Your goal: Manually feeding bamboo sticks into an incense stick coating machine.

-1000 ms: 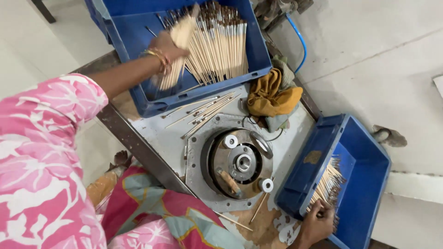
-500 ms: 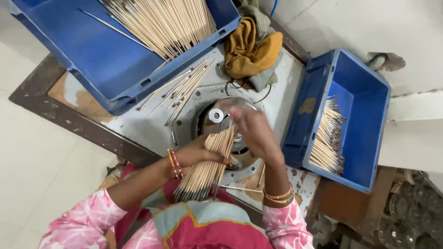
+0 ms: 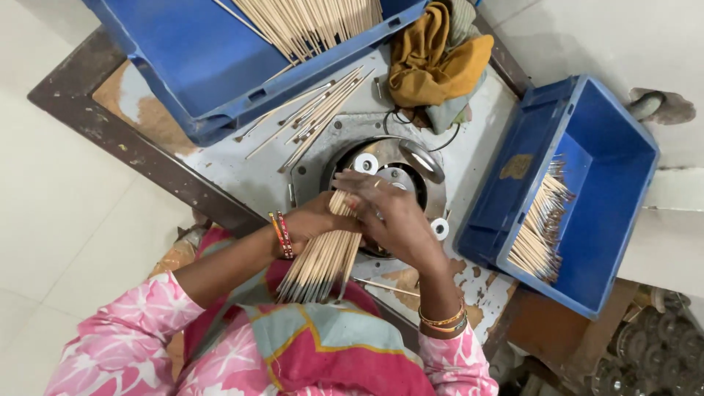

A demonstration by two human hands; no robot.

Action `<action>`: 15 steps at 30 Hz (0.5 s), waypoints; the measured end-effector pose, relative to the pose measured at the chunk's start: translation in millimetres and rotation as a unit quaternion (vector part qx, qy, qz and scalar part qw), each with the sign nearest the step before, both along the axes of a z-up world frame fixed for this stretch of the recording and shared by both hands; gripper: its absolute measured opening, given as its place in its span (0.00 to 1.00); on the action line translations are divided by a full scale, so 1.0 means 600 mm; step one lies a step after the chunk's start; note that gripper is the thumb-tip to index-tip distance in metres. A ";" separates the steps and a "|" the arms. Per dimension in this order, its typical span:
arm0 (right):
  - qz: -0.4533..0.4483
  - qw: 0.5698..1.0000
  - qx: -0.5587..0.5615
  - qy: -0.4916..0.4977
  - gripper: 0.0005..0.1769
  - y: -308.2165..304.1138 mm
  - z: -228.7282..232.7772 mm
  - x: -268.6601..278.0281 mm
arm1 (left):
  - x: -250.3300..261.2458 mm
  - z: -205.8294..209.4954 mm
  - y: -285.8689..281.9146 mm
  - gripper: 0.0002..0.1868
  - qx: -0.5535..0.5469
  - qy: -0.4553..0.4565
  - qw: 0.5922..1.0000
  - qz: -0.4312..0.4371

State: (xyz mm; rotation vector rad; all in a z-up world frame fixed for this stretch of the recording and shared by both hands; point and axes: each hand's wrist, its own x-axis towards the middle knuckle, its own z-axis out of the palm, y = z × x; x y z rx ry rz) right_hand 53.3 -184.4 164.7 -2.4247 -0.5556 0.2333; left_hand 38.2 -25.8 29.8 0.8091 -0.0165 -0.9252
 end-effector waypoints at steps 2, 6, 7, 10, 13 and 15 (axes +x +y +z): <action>0.018 0.999 0.038 -0.019 0.13 -0.001 -0.005 -0.004 | 0.000 0.001 0.003 0.22 -0.066 0.052 0.996 0.001; -0.123 0.984 0.124 0.040 0.16 -0.028 -0.030 -0.042 | -0.008 -0.007 0.005 0.23 0.025 -0.084 0.996 0.000; -0.200 0.970 0.117 0.079 0.19 -0.034 -0.039 -0.055 | -0.009 -0.014 0.005 0.21 0.053 -0.143 0.988 0.019; -0.194 0.967 0.098 0.130 0.14 -0.086 -0.101 -0.101 | -0.016 0.014 0.005 0.24 0.056 -0.189 0.978 0.064; -0.176 0.953 0.216 0.116 0.10 -0.144 -0.092 -0.098 | -0.003 0.051 0.012 0.28 0.080 -0.226 0.966 0.090; -0.265 0.915 0.296 0.066 0.10 -0.170 -0.066 -0.078 | 0.035 0.082 0.042 0.27 0.147 -0.131 0.971 0.139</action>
